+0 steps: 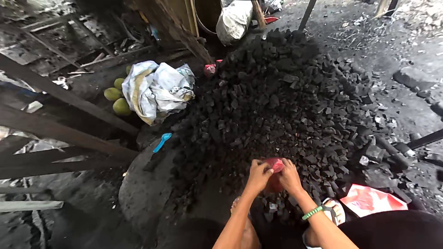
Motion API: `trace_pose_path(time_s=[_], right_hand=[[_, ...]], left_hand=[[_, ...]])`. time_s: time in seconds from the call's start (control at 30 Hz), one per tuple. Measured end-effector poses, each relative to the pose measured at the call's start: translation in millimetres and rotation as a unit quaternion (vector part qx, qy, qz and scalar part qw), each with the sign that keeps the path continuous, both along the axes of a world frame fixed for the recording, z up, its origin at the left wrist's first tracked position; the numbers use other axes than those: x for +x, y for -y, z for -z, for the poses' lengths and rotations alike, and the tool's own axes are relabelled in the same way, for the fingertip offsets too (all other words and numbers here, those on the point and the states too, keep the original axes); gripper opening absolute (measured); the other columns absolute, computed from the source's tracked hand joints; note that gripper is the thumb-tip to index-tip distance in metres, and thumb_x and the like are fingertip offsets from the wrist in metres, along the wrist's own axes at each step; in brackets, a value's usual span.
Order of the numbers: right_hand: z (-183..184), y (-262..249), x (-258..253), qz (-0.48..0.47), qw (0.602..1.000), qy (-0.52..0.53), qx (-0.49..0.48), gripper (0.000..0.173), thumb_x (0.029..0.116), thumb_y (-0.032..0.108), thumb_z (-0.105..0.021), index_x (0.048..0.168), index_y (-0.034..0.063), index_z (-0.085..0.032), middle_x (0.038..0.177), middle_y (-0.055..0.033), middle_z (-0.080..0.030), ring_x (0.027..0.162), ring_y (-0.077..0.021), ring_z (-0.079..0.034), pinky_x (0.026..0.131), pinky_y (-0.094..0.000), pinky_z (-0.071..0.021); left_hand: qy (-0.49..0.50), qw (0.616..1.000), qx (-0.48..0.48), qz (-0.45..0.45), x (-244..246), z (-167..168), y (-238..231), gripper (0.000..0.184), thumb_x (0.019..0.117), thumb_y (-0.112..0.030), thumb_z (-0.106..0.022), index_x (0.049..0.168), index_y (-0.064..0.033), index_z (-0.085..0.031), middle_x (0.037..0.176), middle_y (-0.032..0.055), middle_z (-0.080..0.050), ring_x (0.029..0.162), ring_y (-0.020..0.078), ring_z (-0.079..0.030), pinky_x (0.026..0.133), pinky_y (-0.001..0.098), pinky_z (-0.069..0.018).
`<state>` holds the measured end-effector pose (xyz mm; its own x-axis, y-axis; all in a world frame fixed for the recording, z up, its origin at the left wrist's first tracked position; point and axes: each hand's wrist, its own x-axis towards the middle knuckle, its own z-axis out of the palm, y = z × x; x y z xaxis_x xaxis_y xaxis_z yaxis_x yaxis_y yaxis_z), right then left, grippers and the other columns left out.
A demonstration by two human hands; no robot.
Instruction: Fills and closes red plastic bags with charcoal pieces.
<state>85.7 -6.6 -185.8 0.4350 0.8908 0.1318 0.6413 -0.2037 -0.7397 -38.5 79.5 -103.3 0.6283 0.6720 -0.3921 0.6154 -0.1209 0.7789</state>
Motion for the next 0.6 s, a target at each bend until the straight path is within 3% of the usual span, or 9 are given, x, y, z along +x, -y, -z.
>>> trace_pose_path(time_s=[0.07, 0.13, 0.2, 0.3, 0.37, 0.47, 0.6], right_hand=[[4.4, -10.8, 29.6, -0.087, 0.978, -0.135, -0.131, 0.029, 0.0925, 0.01, -0.071, 0.117, -0.0053, -0.071, 0.122, -0.0238, -0.067, 0.118, -0.0394, -0.062, 0.105, -0.0572, -0.0465], [19.1, -20.6, 63.4, -0.156, 0.926, -0.274, -0.206, 0.028, 0.0952, 0.007, -0.066, 0.119, -0.0058, -0.067, 0.118, -0.0218, -0.067, 0.108, -0.0304, -0.064, 0.098, -0.0485, -0.0506], [27.7, -23.9, 92.4, -0.094, 0.927, -0.315, -0.18, 0.024, 0.0994, 0.009, -0.06, 0.118, -0.0044, -0.067, 0.113, -0.0204, -0.069, 0.099, -0.029, -0.067, 0.089, -0.0476, -0.0543], [20.0, -44.6, 127.5, 0.11, 0.965, -0.182, -0.151, 0.026, 0.1024, 0.008, -0.059, 0.123, -0.0058, -0.066, 0.118, -0.0317, -0.067, 0.11, -0.0498, -0.064, 0.095, -0.0675, -0.0472], [32.6, -65.0, 154.7, 0.173, 0.963, -0.1, -0.182, 0.032, 0.1036, 0.012, -0.058, 0.13, -0.0037, -0.063, 0.127, -0.0316, -0.064, 0.118, -0.0517, -0.061, 0.099, -0.0698, -0.0449], [41.2, -85.5, 172.8, 0.179, 0.955, -0.026, -0.235, 0.035, 0.1041, 0.015, -0.058, 0.135, -0.0025, -0.059, 0.133, -0.0305, -0.061, 0.119, -0.0518, -0.06, 0.096, -0.0698, -0.0462], [41.4, -90.9, 171.6, 0.148, 0.952, 0.03, -0.267, 0.035, 0.1026, 0.013, -0.06, 0.134, -0.0035, -0.059, 0.125, -0.0322, -0.064, 0.113, -0.053, -0.063, 0.091, -0.0699, -0.0479]], left_hand=[[0.011, 0.999, -0.036, -0.031, -0.1, 31.8, 0.6, 0.024, 0.1029, -0.015, -0.059, 0.118, 0.0023, -0.068, 0.135, 0.0255, -0.053, 0.122, 0.0342, -0.054, 0.103, 0.0461, -0.0465], [0.006, 0.996, -0.072, -0.048, -2.6, 57.7, 7.5, 0.027, 0.1035, -0.015, -0.057, 0.12, 0.0043, -0.066, 0.132, 0.0264, -0.055, 0.123, 0.0347, -0.055, 0.105, 0.0463, -0.0458], [0.013, 0.993, -0.094, -0.066, -5.9, 73.7, 18.2, 0.028, 0.1042, -0.014, -0.055, 0.121, 0.0066, -0.064, 0.13, 0.0275, -0.057, 0.122, 0.0353, -0.056, 0.105, 0.0472, -0.0462], [0.044, 0.986, -0.113, -0.112, -5.6, 80.1, 26.4, 0.028, 0.1039, -0.012, -0.054, 0.121, 0.0084, -0.063, 0.128, 0.0272, -0.058, 0.119, 0.0335, -0.057, 0.103, 0.0465, -0.047], [0.046, 0.984, -0.113, -0.127, -2.8, 81.7, 24.6, 0.027, 0.104, -0.011, -0.054, 0.12, 0.0081, -0.063, 0.125, 0.0261, -0.059, 0.116, 0.0323, -0.058, 0.102, 0.0455, -0.0478], [0.038, 0.983, -0.116, -0.14, 3.3, 80.6, 21.6, 0.028, 0.1029, -0.012, -0.056, 0.121, 0.0082, -0.063, 0.125, 0.0262, -0.06, 0.116, 0.0326, -0.058, 0.102, 0.0459, -0.0471], [0.048, 0.983, -0.108, -0.14, 3.6, 87.9, 23.2, 0.027, 0.1011, -0.013, -0.058, 0.119, 0.0066, -0.065, 0.121, 0.0237, -0.063, 0.113, 0.0303, -0.061, 0.101, 0.0465, -0.0481]])
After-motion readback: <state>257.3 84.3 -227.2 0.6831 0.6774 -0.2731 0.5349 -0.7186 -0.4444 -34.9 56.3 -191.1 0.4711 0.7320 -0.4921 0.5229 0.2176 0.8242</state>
